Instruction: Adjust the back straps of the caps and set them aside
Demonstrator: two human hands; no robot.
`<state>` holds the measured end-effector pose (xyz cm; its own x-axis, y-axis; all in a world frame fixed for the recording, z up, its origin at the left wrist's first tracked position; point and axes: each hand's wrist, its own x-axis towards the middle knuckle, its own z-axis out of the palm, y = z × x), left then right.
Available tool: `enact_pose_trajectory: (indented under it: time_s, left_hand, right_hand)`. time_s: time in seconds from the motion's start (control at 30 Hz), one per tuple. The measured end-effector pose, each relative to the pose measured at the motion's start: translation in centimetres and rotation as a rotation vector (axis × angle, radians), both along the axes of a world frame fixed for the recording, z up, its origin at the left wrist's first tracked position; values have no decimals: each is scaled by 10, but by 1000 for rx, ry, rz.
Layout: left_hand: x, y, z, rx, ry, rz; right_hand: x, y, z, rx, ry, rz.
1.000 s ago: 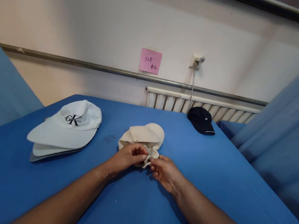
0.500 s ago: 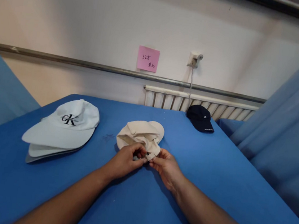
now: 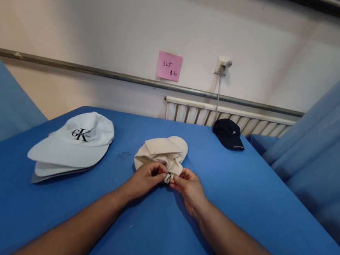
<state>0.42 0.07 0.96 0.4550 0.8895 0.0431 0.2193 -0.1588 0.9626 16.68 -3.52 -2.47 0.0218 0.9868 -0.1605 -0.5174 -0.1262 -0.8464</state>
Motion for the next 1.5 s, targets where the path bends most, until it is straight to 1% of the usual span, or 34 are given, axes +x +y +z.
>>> enact_pose_trajectory:
  time_s: [0.1,0.27,0.47,0.6,0.73,0.87,1.03,1.1,1.3,1.5]
  left_hand:
    - [-1,2,-3,-3,74,-8]
    - [-2,2,-2,27,154,-19]
    - [1,-2,2,61,161,-5]
    - [2,0,-5,67,120,27]
    - [0,2,-9,105,165,8]
    - [0,1,-8,124,217,15]
    - [3,0,-10,174,250,97]
    - [4,-1,-11,197,245,111]
    - [2,-6,-3,277,311,34]
    - [1,-8,1,421,428,-6]
  right_hand:
    - [1,5,-5,40,-121,-48]
    - [-2,11,-12,180,-260,-157]
    - [-3,10,-19,196,-382,-132]
    - [0,10,-22,204,-533,-151]
    - [2,10,-23,214,-631,-166]
    - [3,10,-23,239,-650,-168]
    - [2,11,-25,235,-592,-161]
    - [1,11,-26,226,-569,-156]
    - [2,11,-24,220,-536,-163]
    - [4,13,-23,221,-539,-180]
